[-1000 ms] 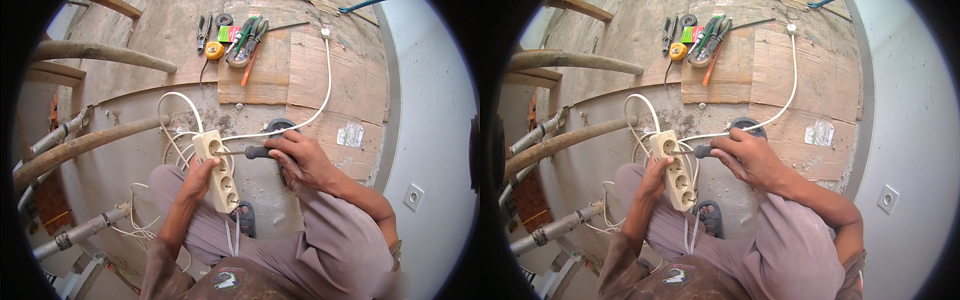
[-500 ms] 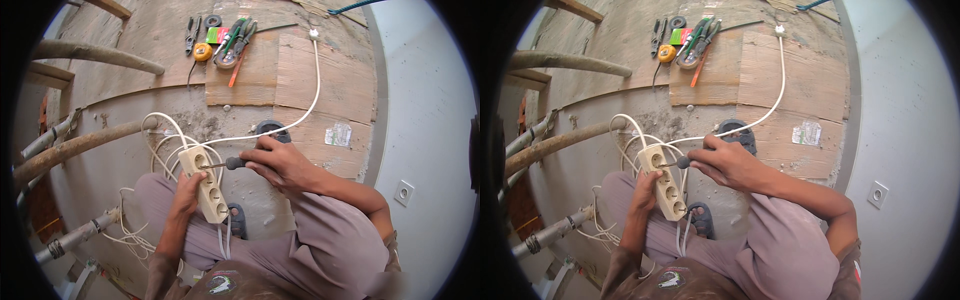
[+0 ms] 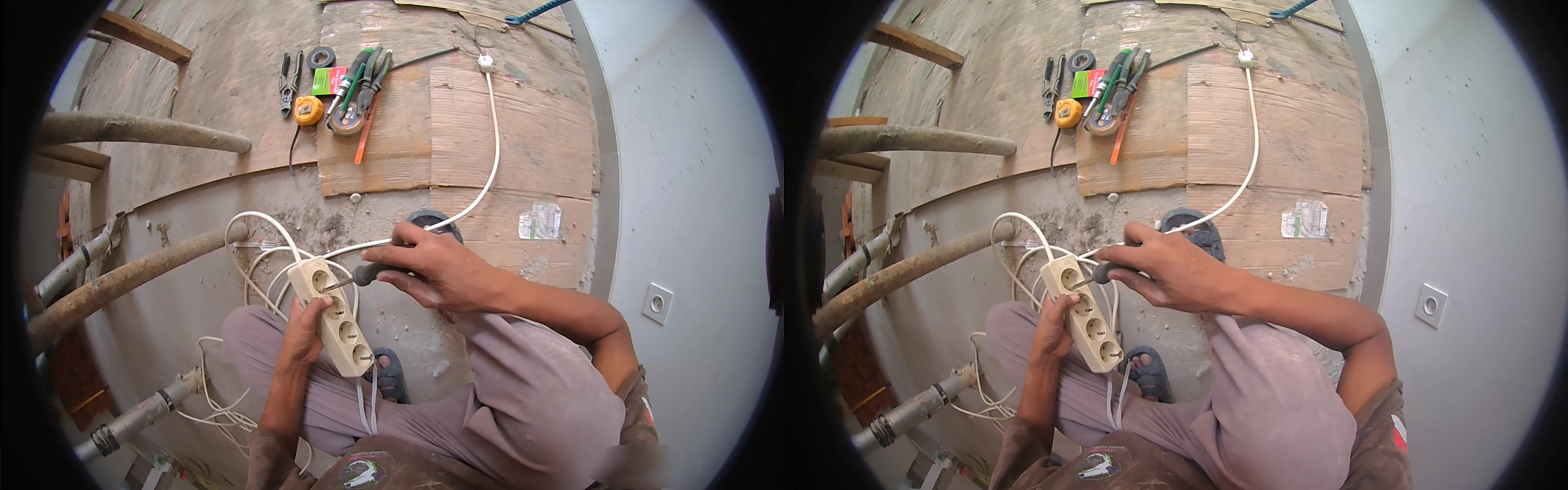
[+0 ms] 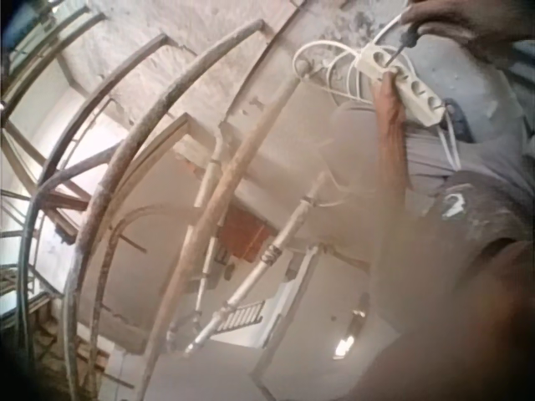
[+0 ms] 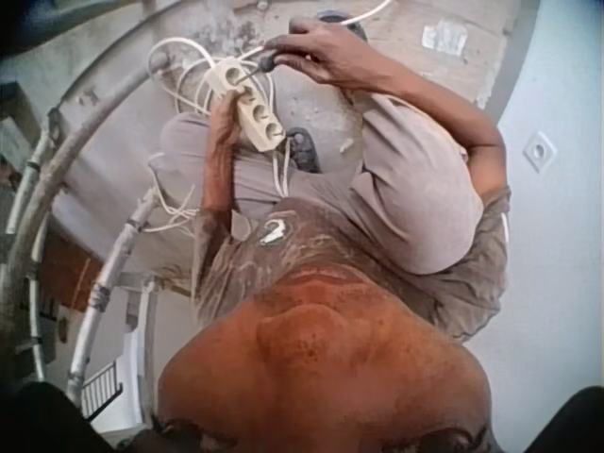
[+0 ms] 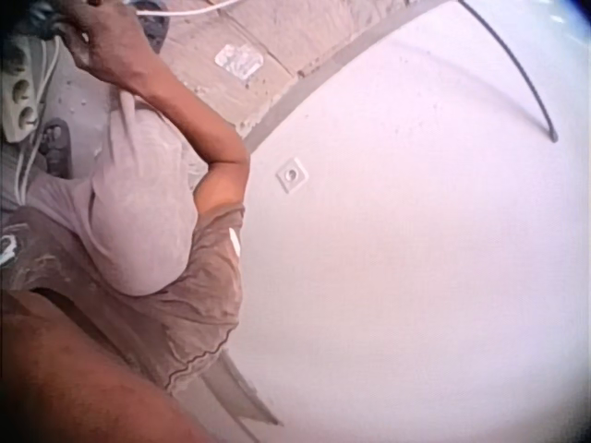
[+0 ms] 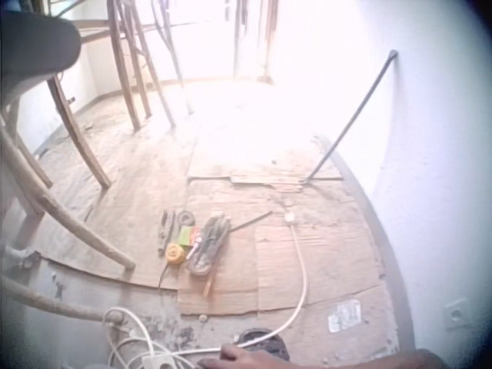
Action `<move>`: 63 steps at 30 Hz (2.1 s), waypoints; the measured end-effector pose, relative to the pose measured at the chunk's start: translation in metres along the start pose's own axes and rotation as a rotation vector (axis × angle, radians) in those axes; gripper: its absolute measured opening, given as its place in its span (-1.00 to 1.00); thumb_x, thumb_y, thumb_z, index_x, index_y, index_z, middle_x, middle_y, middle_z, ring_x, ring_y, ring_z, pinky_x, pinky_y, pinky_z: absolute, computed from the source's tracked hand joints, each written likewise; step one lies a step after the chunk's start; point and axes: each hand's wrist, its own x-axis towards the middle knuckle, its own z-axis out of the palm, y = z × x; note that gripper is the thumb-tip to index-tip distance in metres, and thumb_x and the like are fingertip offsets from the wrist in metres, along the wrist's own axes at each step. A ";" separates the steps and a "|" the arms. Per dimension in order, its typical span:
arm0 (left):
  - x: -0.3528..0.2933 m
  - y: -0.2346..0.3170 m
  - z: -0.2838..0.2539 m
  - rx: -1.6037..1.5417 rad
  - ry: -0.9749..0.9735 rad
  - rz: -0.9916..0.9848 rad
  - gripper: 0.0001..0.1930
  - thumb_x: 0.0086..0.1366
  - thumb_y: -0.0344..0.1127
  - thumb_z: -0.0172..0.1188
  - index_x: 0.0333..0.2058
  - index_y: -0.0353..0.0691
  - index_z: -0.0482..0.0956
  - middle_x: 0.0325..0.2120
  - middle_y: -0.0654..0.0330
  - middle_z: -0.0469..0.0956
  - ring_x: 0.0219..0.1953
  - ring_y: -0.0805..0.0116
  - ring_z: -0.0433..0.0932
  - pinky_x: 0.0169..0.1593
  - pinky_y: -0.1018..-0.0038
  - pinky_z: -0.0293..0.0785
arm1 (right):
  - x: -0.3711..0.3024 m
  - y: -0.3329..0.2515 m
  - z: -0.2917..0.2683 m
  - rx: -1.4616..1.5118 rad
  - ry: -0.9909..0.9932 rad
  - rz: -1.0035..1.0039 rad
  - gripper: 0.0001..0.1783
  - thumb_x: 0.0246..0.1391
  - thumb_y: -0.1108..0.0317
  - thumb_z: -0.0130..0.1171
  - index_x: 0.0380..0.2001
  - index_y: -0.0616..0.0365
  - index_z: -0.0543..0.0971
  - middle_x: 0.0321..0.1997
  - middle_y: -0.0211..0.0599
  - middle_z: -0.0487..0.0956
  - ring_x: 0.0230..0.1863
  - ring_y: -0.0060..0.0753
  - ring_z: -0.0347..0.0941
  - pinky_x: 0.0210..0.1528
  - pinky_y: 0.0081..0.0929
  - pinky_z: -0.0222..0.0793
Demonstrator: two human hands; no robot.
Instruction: The person unscrews the casing of a power strip using a screwdriver and manipulates the internal wires before attempting to reassemble the unit.
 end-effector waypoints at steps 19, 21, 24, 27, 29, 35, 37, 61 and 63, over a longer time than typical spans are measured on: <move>0.007 -0.008 0.007 0.037 0.013 -0.018 -0.61 0.11 -0.42 0.10 -0.04 -0.30 0.37 -0.26 0.20 0.51 -0.24 0.40 0.54 -0.11 0.43 0.54 | -0.019 0.012 0.007 0.051 0.010 0.002 -0.62 0.07 0.45 0.20 -0.01 0.12 0.48 -0.17 -0.15 0.39 -0.24 -0.18 0.44 -0.18 -0.33 0.37; 0.006 -0.010 0.007 0.051 0.001 -0.007 -0.60 0.12 -0.40 0.12 -0.03 -0.30 0.37 -0.25 0.20 0.51 -0.22 0.39 0.55 -0.08 0.42 0.53 | -0.019 0.021 0.009 0.077 0.111 -0.095 -0.57 0.04 0.45 0.23 0.02 0.10 0.46 -0.19 -0.15 0.41 -0.29 -0.19 0.44 -0.22 -0.37 0.37; 0.008 -0.007 0.009 0.041 -0.013 0.027 -0.60 0.18 -0.34 0.14 -0.01 -0.30 0.36 -0.24 0.20 0.52 -0.19 0.40 0.54 -0.08 0.43 0.53 | -0.020 0.017 -0.016 0.297 0.243 0.019 -0.50 -0.02 0.38 0.34 0.03 0.10 0.46 -0.25 -0.31 0.57 -0.30 -0.48 0.50 -0.22 -0.50 0.41; 0.009 0.000 0.010 0.011 0.007 0.079 -0.59 0.25 -0.23 0.15 0.01 -0.29 0.36 -0.22 0.20 0.52 -0.17 0.43 0.53 -0.09 0.44 0.52 | -0.023 0.043 -0.077 0.443 0.644 -0.094 -0.54 0.10 0.38 0.16 0.05 0.23 0.32 -0.29 -0.21 0.55 -0.28 -0.49 0.49 -0.25 -0.48 0.45; 0.006 0.010 0.017 -0.011 0.006 0.122 -0.57 0.29 -0.15 0.14 0.02 -0.30 0.36 -0.21 0.21 0.53 -0.17 0.44 0.52 -0.10 0.45 0.53 | -0.037 0.057 -0.120 0.709 0.808 -0.219 -0.66 0.13 0.38 -0.04 -0.01 0.19 0.36 -0.34 -0.27 0.50 -0.31 -0.50 0.47 -0.33 -0.56 0.43; 0.000 0.014 0.011 -0.119 -0.058 0.122 -0.55 0.33 -0.05 0.08 0.00 -0.30 0.38 -0.21 0.13 0.54 -0.19 0.39 0.56 -0.11 0.41 0.56 | -0.039 0.120 -0.104 0.233 0.433 0.607 -0.76 -0.01 0.34 0.13 -0.22 0.10 0.53 -0.69 -0.51 0.38 -0.72 -0.68 0.24 -0.71 -0.63 0.18; -0.001 0.015 0.012 -0.142 -0.074 0.097 -0.53 0.35 0.00 0.03 0.05 -0.25 0.35 -0.17 0.15 0.52 -0.16 0.41 0.52 -0.10 0.43 0.54 | -0.040 0.153 -0.063 -0.055 0.058 0.729 -0.38 -0.06 0.17 0.26 0.12 0.02 0.43 -0.61 -0.29 0.54 -0.67 -0.51 0.42 -0.64 -0.51 0.32; -0.007 0.019 0.025 -0.177 -0.084 0.097 -0.49 0.30 0.03 0.07 0.01 -0.28 0.36 -0.23 0.08 0.52 -0.25 0.31 0.58 -0.16 0.39 0.58 | -0.006 0.155 -0.105 -0.365 0.309 0.510 -0.40 0.03 0.17 0.20 0.18 -0.08 0.38 -0.21 0.08 0.59 -0.23 0.02 0.55 -0.10 -0.17 0.42; -0.010 0.023 0.031 -0.172 -0.050 0.112 -0.51 0.27 -0.06 0.11 0.02 -0.32 0.36 -0.20 0.08 0.52 -0.20 0.33 0.56 -0.14 0.41 0.56 | -0.034 0.171 -0.112 -0.376 0.418 0.498 -0.59 0.00 0.19 0.21 -0.06 0.07 0.55 -0.27 0.00 0.59 -0.36 -0.09 0.51 -0.18 -0.23 0.41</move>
